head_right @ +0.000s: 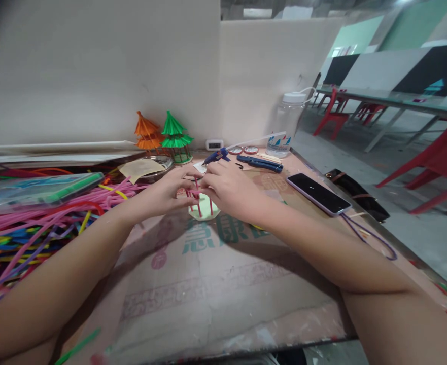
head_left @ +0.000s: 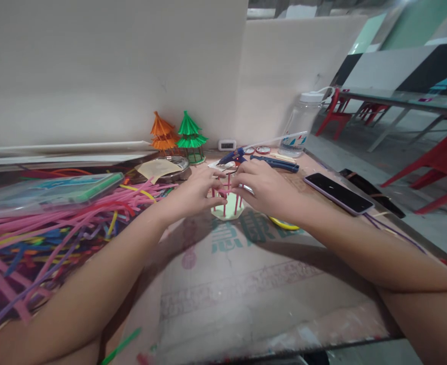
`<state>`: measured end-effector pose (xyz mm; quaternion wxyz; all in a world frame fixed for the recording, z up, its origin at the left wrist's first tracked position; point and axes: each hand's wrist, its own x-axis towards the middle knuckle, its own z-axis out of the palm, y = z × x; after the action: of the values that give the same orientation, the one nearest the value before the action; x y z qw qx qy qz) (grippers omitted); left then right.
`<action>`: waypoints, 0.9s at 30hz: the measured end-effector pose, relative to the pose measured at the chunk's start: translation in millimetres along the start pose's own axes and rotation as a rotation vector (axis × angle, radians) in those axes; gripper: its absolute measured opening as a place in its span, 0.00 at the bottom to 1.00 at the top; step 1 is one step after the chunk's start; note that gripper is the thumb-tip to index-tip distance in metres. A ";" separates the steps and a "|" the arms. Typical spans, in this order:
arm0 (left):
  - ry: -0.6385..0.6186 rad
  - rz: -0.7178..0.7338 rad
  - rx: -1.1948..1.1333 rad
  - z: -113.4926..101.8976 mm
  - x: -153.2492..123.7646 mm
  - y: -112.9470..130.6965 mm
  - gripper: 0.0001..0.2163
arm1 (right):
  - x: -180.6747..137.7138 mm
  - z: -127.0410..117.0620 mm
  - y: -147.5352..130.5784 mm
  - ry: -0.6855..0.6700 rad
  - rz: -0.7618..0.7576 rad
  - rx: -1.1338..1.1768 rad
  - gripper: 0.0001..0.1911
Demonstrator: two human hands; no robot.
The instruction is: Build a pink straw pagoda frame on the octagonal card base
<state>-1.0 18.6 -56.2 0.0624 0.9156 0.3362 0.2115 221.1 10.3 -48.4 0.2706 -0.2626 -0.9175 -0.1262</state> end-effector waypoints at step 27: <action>-0.024 0.013 -0.035 -2.1 0.8 3.1 0.07 | 1.2 0.4 -1.6 -0.027 0.000 -0.053 0.14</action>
<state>0.5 16.7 -53.2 0.0812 0.9190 0.3258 0.2069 219.2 9.6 -48.2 0.2512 -0.2716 -0.9174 -0.1467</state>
